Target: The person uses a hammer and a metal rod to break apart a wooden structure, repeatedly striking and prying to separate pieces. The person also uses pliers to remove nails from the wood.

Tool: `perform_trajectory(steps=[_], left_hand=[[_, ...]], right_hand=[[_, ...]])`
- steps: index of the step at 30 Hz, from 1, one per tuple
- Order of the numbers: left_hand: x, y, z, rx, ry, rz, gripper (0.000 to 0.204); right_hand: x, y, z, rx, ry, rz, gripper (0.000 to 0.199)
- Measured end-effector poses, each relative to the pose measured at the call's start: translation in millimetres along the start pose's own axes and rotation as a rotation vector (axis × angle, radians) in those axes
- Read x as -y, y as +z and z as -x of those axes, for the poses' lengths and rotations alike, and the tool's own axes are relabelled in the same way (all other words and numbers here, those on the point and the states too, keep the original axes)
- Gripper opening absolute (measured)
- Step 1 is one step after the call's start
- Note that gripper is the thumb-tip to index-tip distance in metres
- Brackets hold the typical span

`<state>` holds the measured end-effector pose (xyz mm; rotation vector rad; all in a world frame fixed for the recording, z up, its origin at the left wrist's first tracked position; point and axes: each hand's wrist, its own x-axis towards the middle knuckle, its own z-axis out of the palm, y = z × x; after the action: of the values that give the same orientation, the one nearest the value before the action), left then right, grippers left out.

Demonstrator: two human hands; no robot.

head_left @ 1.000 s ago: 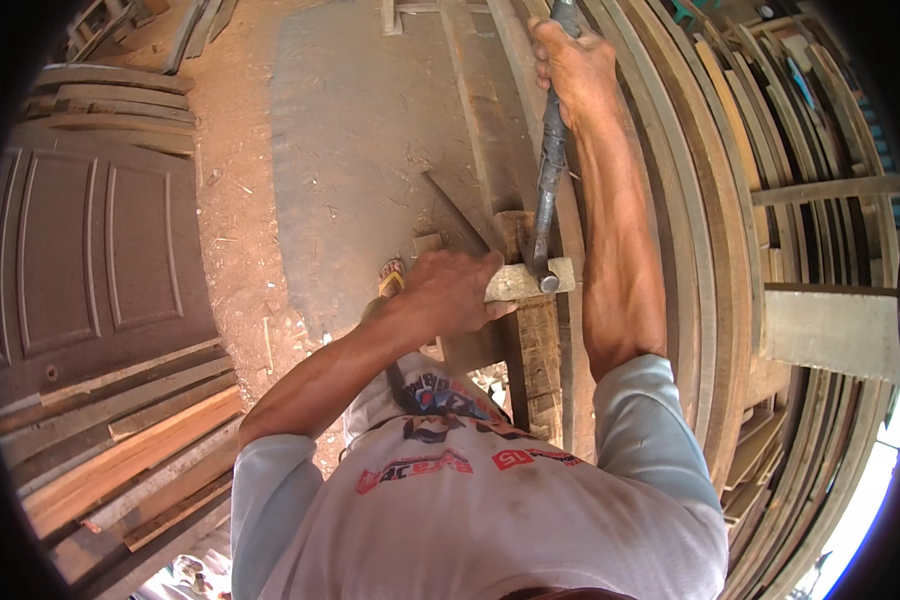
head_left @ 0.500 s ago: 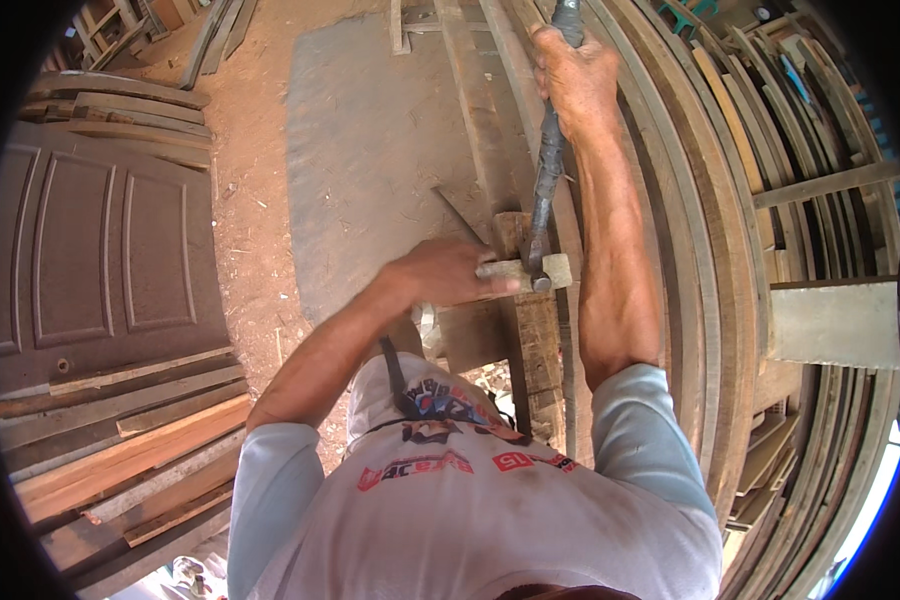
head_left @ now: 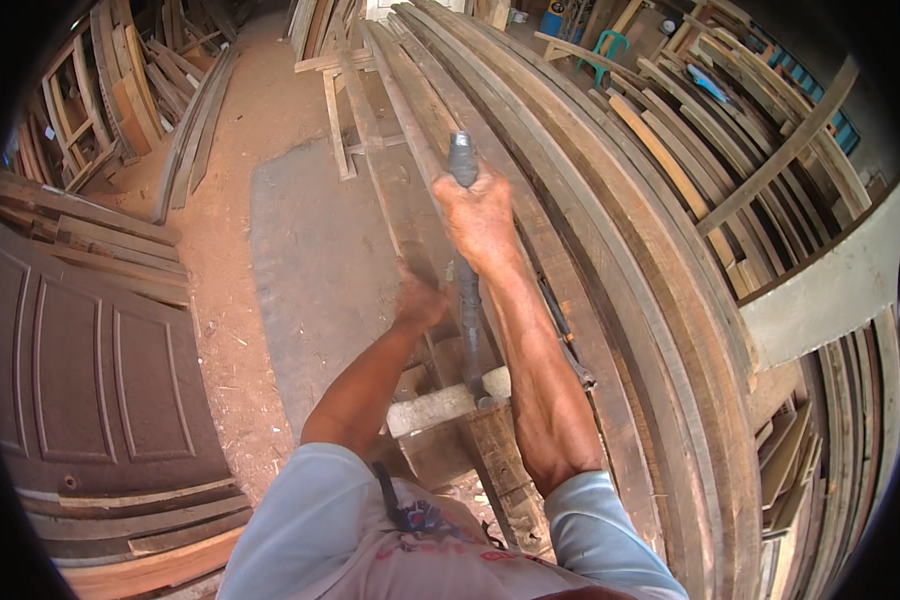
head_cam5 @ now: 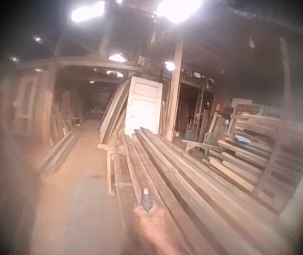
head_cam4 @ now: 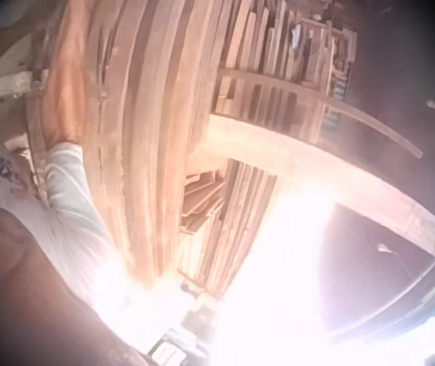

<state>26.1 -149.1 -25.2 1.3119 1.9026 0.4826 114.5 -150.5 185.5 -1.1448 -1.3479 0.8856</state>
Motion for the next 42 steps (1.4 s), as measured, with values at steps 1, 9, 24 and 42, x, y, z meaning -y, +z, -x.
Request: perform_trajectory(steps=[1, 9, 24, 42], left_hand=[[-7, 1, 1, 0.001, 0.024, -0.009, 0.122], [68, 48, -89, -0.133, 0.196, -0.145, 0.123], [12, -90, 187, 0.495, 0.552, -0.455, 0.114], [18, -64, 222, 0.341, 0.7, -0.566, 0.076]], right_hand=[[9, -5, 2, -0.004, -0.015, 0.022, 0.019], [57, -43, 96, -0.102, -0.302, -0.124, 0.015], [48, -104, 151, -0.141, -0.516, -0.205, 0.015], [46, -113, 287, -0.08, -0.639, -0.341, 0.031]])
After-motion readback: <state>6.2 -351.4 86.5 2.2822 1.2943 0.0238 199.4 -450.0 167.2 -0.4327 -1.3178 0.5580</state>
